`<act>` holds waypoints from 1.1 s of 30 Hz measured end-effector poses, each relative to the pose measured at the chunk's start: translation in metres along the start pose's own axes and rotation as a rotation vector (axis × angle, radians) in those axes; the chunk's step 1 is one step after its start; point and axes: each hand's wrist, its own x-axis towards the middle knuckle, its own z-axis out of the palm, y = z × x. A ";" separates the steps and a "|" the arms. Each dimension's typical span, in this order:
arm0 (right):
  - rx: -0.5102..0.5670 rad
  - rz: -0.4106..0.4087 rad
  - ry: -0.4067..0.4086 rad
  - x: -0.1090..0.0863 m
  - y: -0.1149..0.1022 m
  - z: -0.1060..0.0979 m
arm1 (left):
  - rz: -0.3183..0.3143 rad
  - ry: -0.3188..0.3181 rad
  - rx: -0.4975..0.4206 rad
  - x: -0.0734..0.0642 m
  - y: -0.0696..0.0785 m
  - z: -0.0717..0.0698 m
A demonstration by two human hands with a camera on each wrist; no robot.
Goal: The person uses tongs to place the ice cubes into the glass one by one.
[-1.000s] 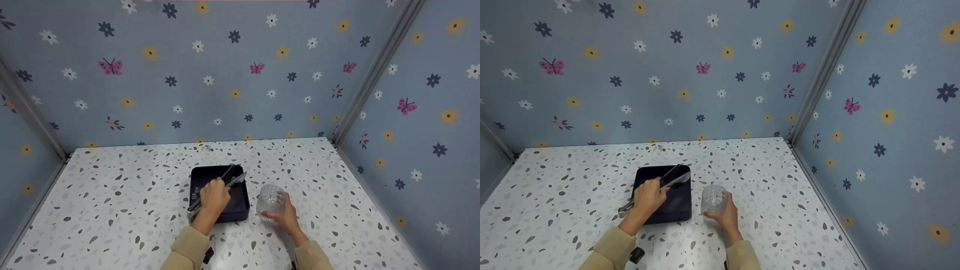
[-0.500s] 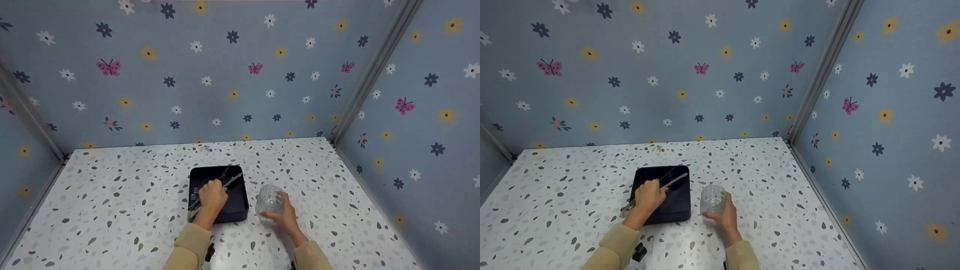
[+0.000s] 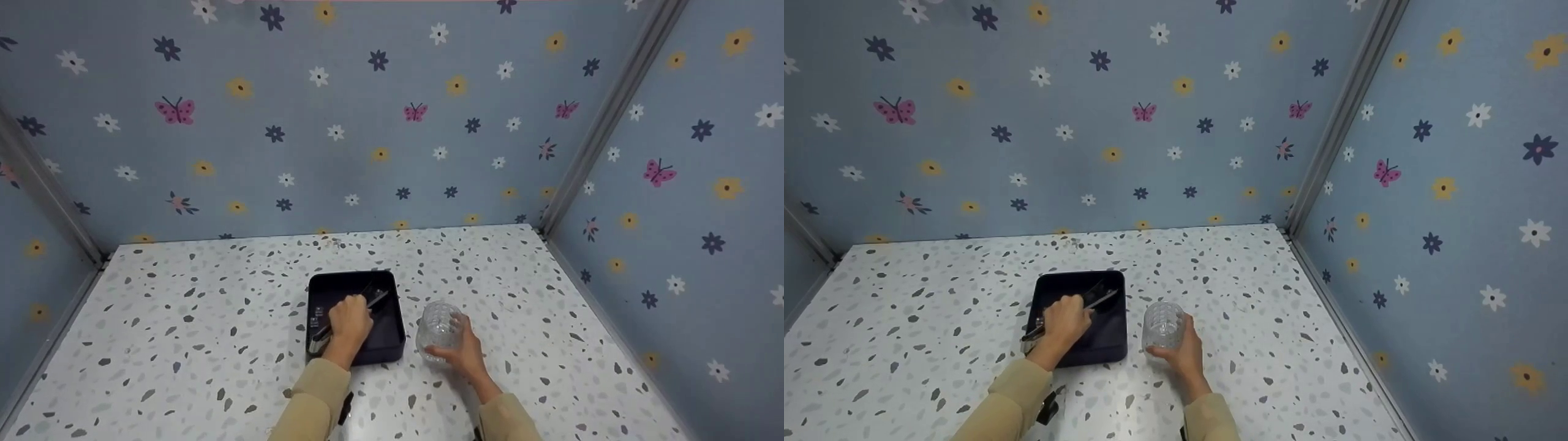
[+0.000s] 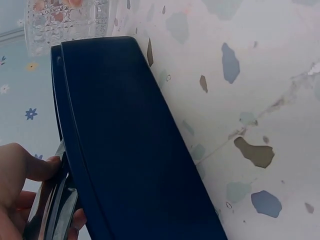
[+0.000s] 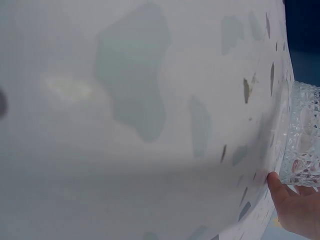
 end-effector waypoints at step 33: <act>-0.030 0.004 -0.002 0.001 0.002 0.000 | 0.055 0.015 0.054 0.003 0.004 0.016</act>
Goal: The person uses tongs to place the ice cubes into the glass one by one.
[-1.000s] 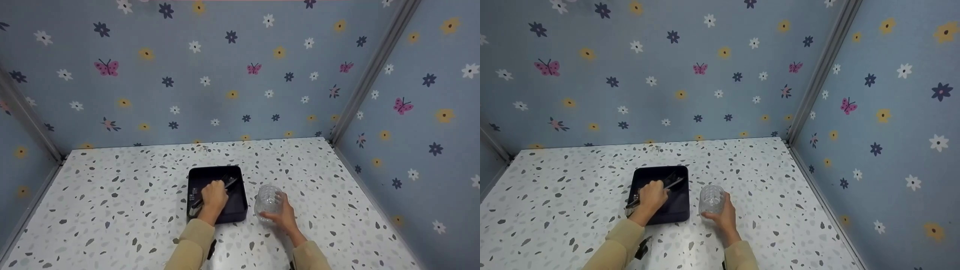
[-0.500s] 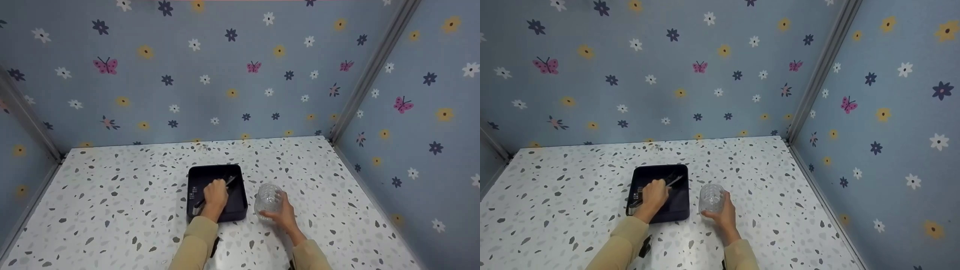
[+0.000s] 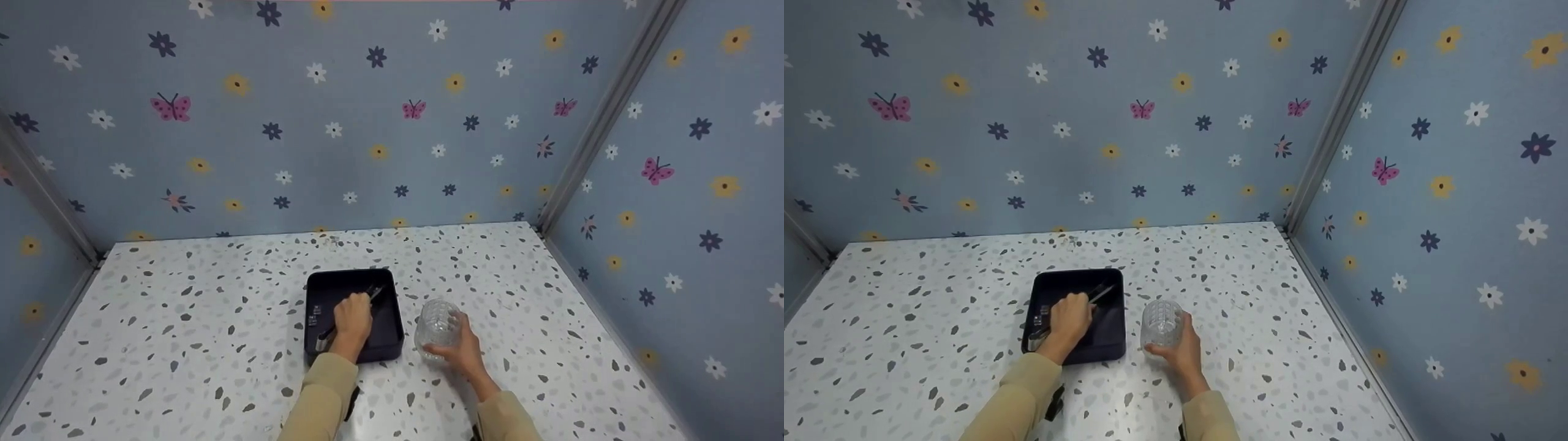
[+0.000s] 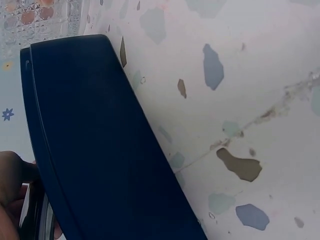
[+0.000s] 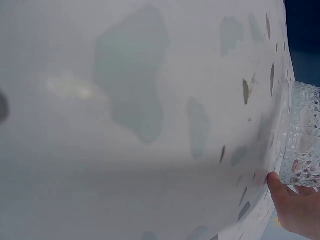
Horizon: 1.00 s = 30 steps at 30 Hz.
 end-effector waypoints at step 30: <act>0.049 -0.007 -0.002 -0.001 -0.002 0.000 | 0.055 -0.003 0.036 0.001 -0.001 -0.002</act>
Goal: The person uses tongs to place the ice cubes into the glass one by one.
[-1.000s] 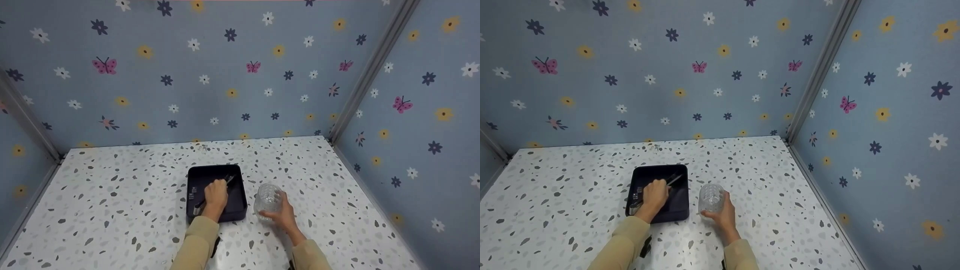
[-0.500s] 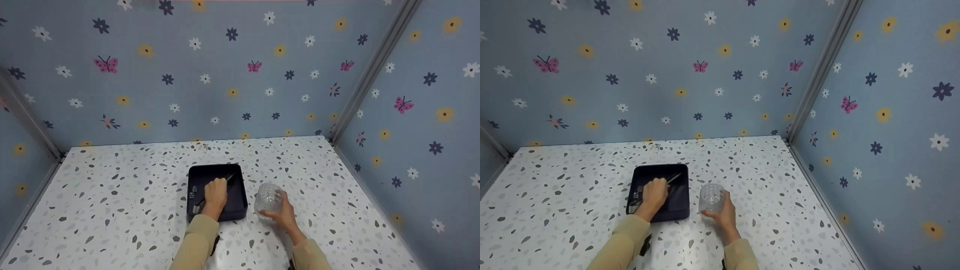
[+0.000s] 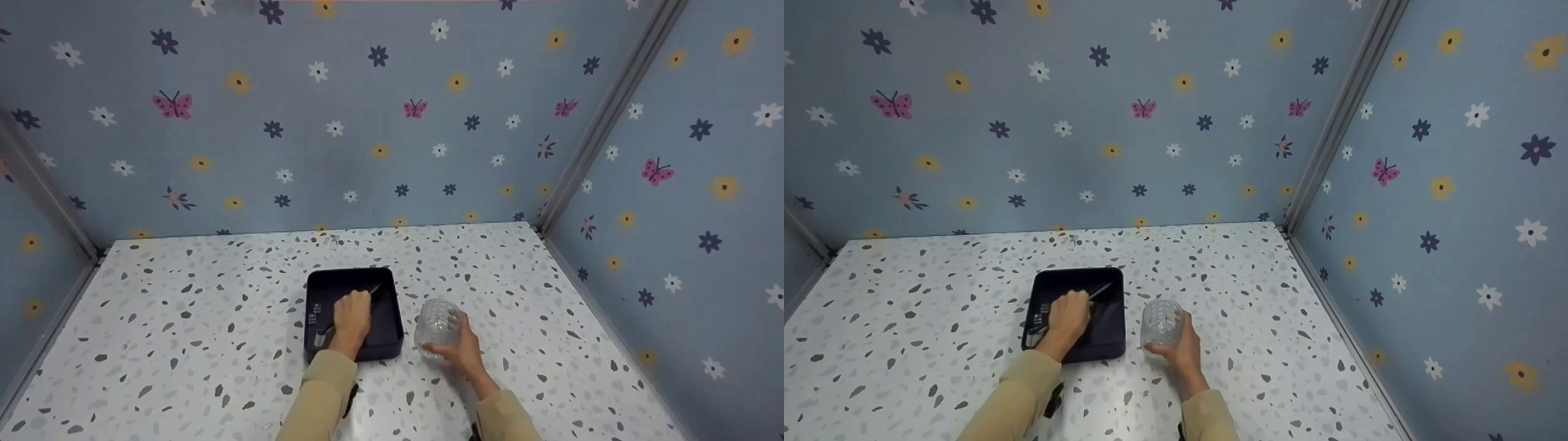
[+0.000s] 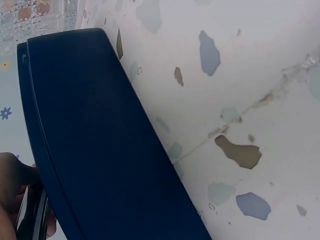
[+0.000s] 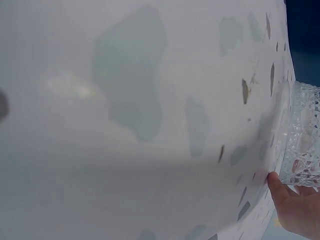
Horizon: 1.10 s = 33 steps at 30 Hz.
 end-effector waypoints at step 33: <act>-0.043 0.024 -0.002 -0.001 -0.003 -0.001 | -0.089 0.115 -0.201 -0.009 0.003 -0.033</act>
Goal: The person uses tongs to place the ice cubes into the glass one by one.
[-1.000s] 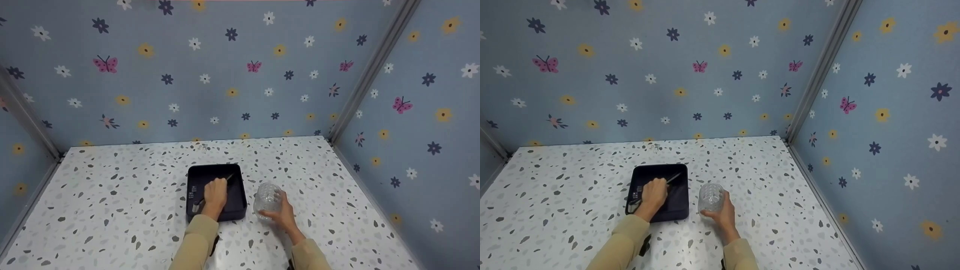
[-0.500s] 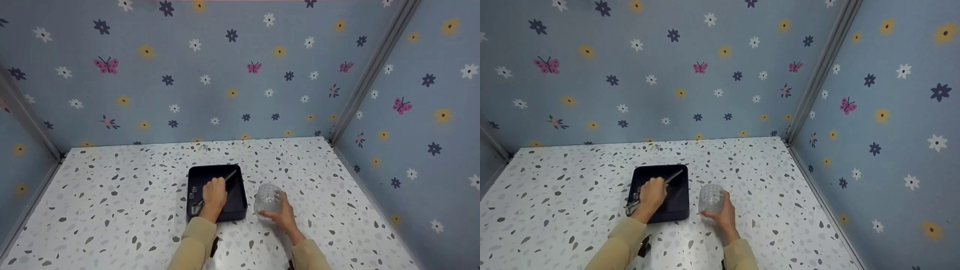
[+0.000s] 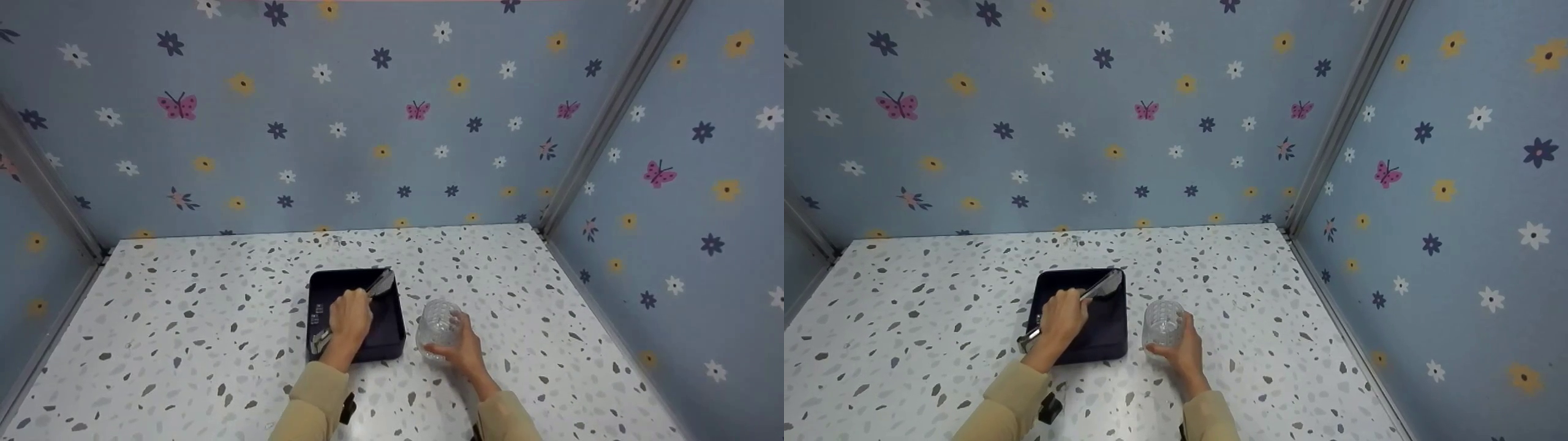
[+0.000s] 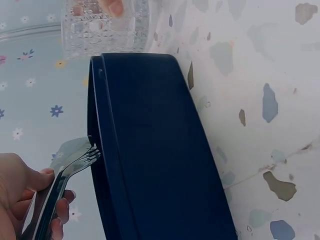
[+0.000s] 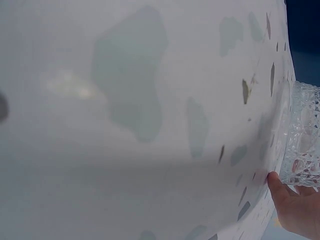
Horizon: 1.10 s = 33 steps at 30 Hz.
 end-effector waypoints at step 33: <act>0.024 -0.019 0.011 -0.001 0.001 0.000 | 0.144 0.039 -0.122 -0.031 0.040 -0.031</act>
